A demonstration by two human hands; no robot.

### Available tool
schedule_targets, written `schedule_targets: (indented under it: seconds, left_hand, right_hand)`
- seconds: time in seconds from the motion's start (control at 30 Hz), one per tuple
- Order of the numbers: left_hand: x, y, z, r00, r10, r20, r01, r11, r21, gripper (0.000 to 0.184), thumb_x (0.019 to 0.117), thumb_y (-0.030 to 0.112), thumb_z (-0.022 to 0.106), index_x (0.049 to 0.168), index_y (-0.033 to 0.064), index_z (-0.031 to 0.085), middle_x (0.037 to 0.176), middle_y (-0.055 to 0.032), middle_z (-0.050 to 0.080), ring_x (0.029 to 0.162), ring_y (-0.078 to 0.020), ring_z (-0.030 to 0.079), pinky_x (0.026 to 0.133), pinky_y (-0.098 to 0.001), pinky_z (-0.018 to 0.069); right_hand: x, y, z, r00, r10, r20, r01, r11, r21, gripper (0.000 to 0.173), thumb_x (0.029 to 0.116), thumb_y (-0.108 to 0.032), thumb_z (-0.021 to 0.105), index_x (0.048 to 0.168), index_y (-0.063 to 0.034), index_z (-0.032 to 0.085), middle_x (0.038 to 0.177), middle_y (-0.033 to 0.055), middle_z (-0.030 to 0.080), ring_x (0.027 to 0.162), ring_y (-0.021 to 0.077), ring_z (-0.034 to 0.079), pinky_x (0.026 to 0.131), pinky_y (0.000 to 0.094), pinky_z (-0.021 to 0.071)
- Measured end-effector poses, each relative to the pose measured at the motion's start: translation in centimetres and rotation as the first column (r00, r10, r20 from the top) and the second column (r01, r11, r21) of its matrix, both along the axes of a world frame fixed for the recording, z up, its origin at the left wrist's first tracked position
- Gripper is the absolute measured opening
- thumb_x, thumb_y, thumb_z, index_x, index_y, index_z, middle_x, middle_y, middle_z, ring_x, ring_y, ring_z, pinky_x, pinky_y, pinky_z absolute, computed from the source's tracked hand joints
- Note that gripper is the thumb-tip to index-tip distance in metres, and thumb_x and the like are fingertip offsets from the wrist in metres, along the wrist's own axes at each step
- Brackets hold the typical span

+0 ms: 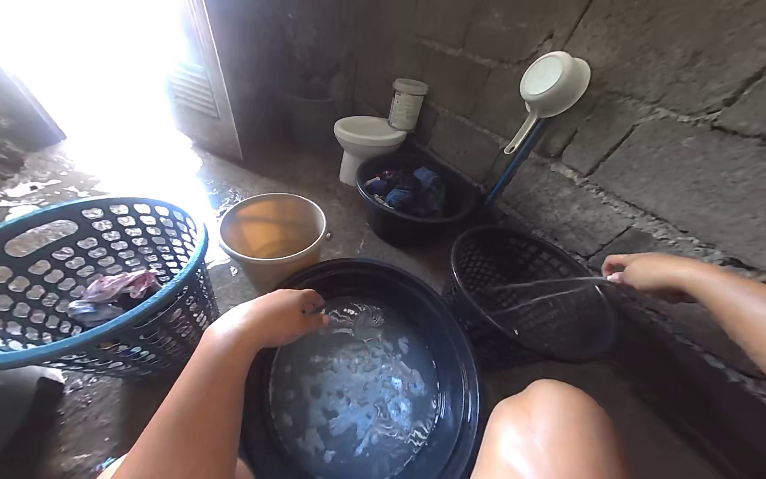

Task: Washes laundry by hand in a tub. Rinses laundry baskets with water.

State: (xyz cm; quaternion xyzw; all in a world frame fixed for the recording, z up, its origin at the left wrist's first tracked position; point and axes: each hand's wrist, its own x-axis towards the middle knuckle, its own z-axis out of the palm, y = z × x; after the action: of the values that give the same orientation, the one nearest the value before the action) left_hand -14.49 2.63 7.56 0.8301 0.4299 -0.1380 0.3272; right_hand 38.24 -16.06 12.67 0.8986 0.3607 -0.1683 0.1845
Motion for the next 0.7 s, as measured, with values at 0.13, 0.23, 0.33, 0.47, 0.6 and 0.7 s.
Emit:
schedule_targets:
  seconds: [0.13,0.23,0.33,0.47,0.6,0.7]
  left_hand:
    - [-0.3,0.2,-0.1,1.000,0.004,-0.014,-0.003,1.000,0.011,0.050,0.1060,0.044,0.053,0.147,0.0159,0.053,0.144,-0.0092,0.058,0.129,-0.0258,0.058,0.110,-0.0515,0.0433]
    - [0.0,0.0,-0.4,0.999,-0.032,-0.014,0.032,1.000,0.001,0.052,0.1061,0.045,0.053,0.148,0.0140,0.052,0.144,-0.0115,0.058,0.130,-0.0284,0.058,0.111,-0.0538,0.0427]
    - [0.4,-0.3,-0.9,0.998,-0.055,0.020,0.056,0.998,-0.023,0.052,0.1055,0.044,0.054,0.147,0.0131,0.053,0.142,-0.0135,0.059,0.132,-0.0299,0.055,0.112,-0.0559,0.0405]
    - [0.5,-0.5,0.0,0.997,-0.080,0.016,0.081,0.996,-0.045,0.053,0.1069,0.043,0.051,0.150,0.0111,0.049,0.145,-0.0154,0.056,0.136,-0.0314,0.052,0.113,-0.0561,0.0391]
    - [-0.2,0.3,0.9,0.997,-0.041,0.063,0.045,0.998,-0.053,0.054,0.1068,0.042,0.051,0.150,0.0111,0.048,0.147,-0.0147,0.054,0.138,-0.0298,0.051,0.114,-0.0541,0.0384]
    - [-0.9,0.5,1.4,0.995,-0.021,0.096,0.026,0.998,-0.053,0.054,0.1067,0.042,0.051,0.151,0.0112,0.047,0.148,-0.0143,0.053,0.139,-0.0295,0.050,0.115,-0.0534,0.0387]
  right_hand:
    - [1.9,1.8,-3.6,0.984,0.141,0.113,-0.142,0.990,0.000,0.024,0.1028,-0.021,0.061,0.123,-0.0106,0.069,0.116,0.0240,0.070,0.115,0.0458,0.064,0.096,0.0667,0.0472]
    - [-3.4,6.8,-5.5,0.951,0.288,0.114,-0.299,0.949,0.097,0.029,0.0937,-0.020,0.071,0.122,-0.0162,0.071,0.107,0.0215,0.073,0.106,0.0446,0.068,0.088,0.0677,0.0512]
    - [-13.9,12.8,-4.0,0.911,0.396,0.117,-0.408,0.908,0.095,0.033,0.0922,-0.015,0.068,0.125,-0.0156,0.068,0.111,0.0216,0.071,0.109,0.0441,0.066,0.088,0.0667,0.0510]
    - [-23.7,21.0,-5.5,0.795,0.581,0.177,-0.603,0.789,0.118,0.038,0.0960,-0.013,0.061,0.133,-0.0161,0.066,0.115,0.0210,0.071,0.109,0.0444,0.066,0.088,0.0655,0.0504]
    - [-31.2,28.0,-8.0,0.693,0.704,0.158,-0.718,0.692,0.068,0.036,0.1017,-0.010,0.052,0.135,-0.0142,0.064,0.119,0.0188,0.070,0.116,0.0391,0.064,0.107,0.0642,0.0374]
    - [-35.7,31.3,-9.8,0.626,0.759,0.181,-0.780,0.613,0.129,0.030,0.1028,-0.003,0.048,0.124,-0.0039,0.069,0.119,0.0174,0.071,0.118,0.0344,0.064,0.118,0.0578,0.0286]
